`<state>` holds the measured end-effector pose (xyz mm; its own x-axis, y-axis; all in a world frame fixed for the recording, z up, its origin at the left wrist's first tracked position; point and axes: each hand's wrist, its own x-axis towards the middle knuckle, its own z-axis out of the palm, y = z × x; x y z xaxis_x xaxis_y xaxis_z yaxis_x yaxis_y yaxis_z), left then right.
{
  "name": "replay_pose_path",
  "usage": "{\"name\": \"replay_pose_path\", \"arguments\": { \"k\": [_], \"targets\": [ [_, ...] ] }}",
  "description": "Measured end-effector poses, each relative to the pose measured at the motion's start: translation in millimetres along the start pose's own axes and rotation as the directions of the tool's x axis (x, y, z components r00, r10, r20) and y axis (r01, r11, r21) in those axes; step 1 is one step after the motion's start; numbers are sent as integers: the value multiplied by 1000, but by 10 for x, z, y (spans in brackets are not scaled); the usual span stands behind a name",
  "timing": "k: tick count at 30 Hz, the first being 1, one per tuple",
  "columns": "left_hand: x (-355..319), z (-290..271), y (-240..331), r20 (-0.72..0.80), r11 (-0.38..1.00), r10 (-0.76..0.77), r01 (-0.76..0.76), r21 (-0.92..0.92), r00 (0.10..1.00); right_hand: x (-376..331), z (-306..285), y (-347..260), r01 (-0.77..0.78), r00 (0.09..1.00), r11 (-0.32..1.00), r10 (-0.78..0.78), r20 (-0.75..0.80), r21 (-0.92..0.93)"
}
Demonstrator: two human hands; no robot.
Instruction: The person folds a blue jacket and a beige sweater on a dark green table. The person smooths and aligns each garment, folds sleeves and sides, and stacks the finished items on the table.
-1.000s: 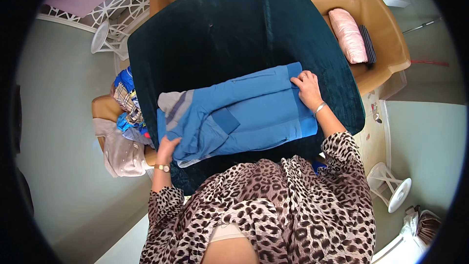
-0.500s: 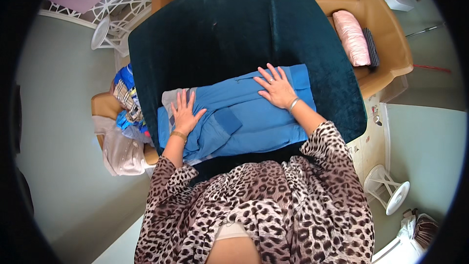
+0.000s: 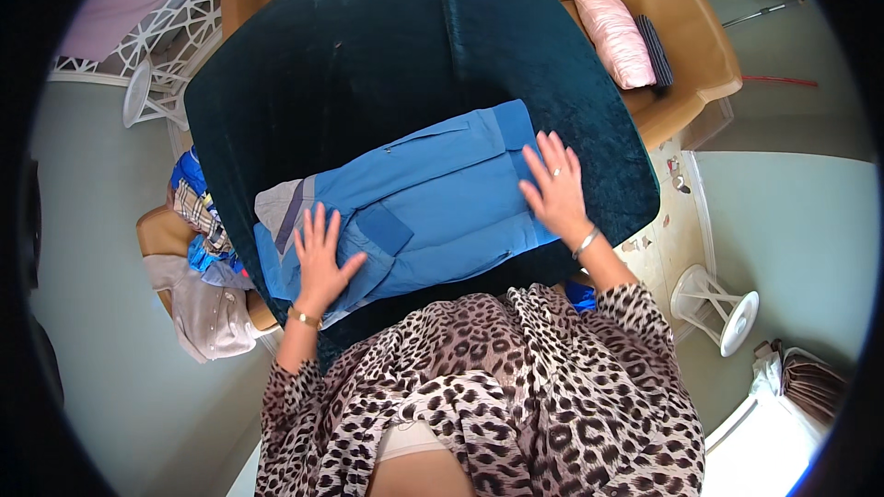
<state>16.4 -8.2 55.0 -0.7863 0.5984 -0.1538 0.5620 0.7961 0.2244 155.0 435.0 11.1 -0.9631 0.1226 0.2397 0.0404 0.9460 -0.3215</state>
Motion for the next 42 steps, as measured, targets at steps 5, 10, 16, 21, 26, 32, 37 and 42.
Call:
{"name": "replay_pose_path", "arguments": {
  "k": [5, 10, 16, 21, 26, 32, 37, 42],
  "targets": [
    [-230, 440, -190, 27, 999, -3, 2, 35, 1000, -410, 330, -159, 56, 979, 998, -61, 196, 35],
    [-302, 217, -50, 3, 999, -9, 9, 35, 1000, -76, 110, -419, 172, 985, 982, -170, -33, 73],
    [-638, 264, -81, 2, 996, -79, 78, 51, 997, 332, 545, -298, 65, 998, 997, -65, -8, -37],
    [-931, 116, -85, -17, 990, -139, 140, 15, 990, 458, 477, -317, 217, 973, 976, -219, -71, -37],
    [-1217, 277, -270, -252, 926, -347, 287, -246, 903, 480, 609, -505, 227, 973, 971, -229, -20, -81],
    [-1201, 482, -467, -217, 490, -804, 412, -768, 553, 574, 672, -1691, 492, 828, 760, -559, 41, 425],
    [-1128, 448, -606, 251, -206, -869, 148, -967, 427, 479, 1099, -2475, 605, 653, 667, -729, 208, 435],
    [-1123, 362, -710, 140, -95, -875, 120, -988, 463, 596, 882, -2583, 366, 661, 625, -696, 280, 690]
  ]
}}
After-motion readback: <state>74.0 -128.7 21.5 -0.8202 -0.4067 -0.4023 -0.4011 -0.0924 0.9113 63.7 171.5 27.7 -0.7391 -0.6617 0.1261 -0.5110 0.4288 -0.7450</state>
